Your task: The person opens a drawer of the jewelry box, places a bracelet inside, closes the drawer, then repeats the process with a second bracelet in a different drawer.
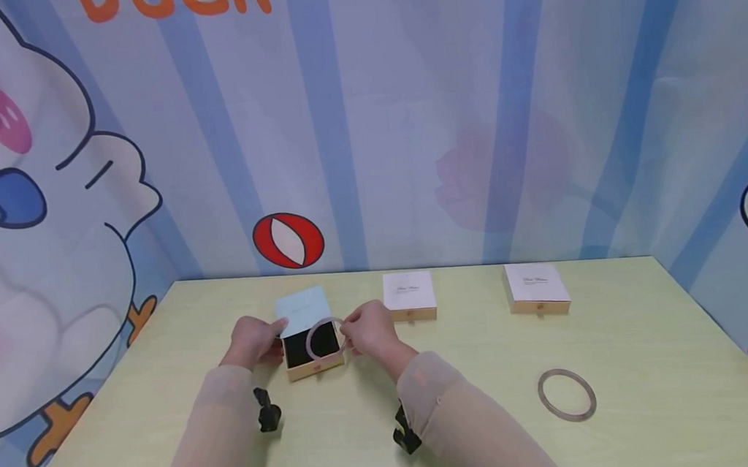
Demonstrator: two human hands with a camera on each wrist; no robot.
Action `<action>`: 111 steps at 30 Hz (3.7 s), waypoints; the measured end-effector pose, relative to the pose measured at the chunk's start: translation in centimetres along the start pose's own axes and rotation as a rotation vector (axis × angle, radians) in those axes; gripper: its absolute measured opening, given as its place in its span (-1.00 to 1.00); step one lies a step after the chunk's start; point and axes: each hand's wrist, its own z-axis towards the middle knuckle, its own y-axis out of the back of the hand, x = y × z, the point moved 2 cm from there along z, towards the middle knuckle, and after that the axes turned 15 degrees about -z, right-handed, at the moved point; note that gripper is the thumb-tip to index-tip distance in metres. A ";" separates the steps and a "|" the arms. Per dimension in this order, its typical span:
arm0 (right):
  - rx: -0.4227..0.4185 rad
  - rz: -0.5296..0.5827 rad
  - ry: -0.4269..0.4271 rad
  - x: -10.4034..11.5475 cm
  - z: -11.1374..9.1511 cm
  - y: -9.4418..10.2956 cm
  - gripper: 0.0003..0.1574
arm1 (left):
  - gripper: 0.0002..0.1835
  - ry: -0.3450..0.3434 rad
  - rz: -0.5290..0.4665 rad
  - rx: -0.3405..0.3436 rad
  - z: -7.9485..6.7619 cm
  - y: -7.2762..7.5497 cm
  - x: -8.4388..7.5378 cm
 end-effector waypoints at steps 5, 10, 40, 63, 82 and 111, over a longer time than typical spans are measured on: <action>-0.020 -0.006 0.004 0.0 0.2 0.0 -0.83 | -0.58 0.005 0.000 0.002 0.0 0.0 0.0; -0.034 -0.005 -0.001 0.3 0.3 -0.1 -0.83 | -0.58 0.008 -0.004 0.000 0.0 0.0 0.0; -0.003 -0.056 -0.021 0.8 1.0 -0.3 -0.83 | -0.57 0.015 0.001 0.000 0.3 -0.1 0.1; 0.066 -0.080 0.002 1.1 0.7 -0.9 -0.88 | -0.58 0.018 -0.017 -0.004 0.2 -0.1 0.0; 0.064 -0.103 0.023 1.4 0.4 -1.2 -0.77 | -0.59 -0.004 -0.028 0.005 -0.1 0.0 0.1; 0.083 -0.113 0.030 1.9 0.5 -1.8 -0.75 | -0.59 0.002 -0.035 -0.002 0.3 -0.1 0.1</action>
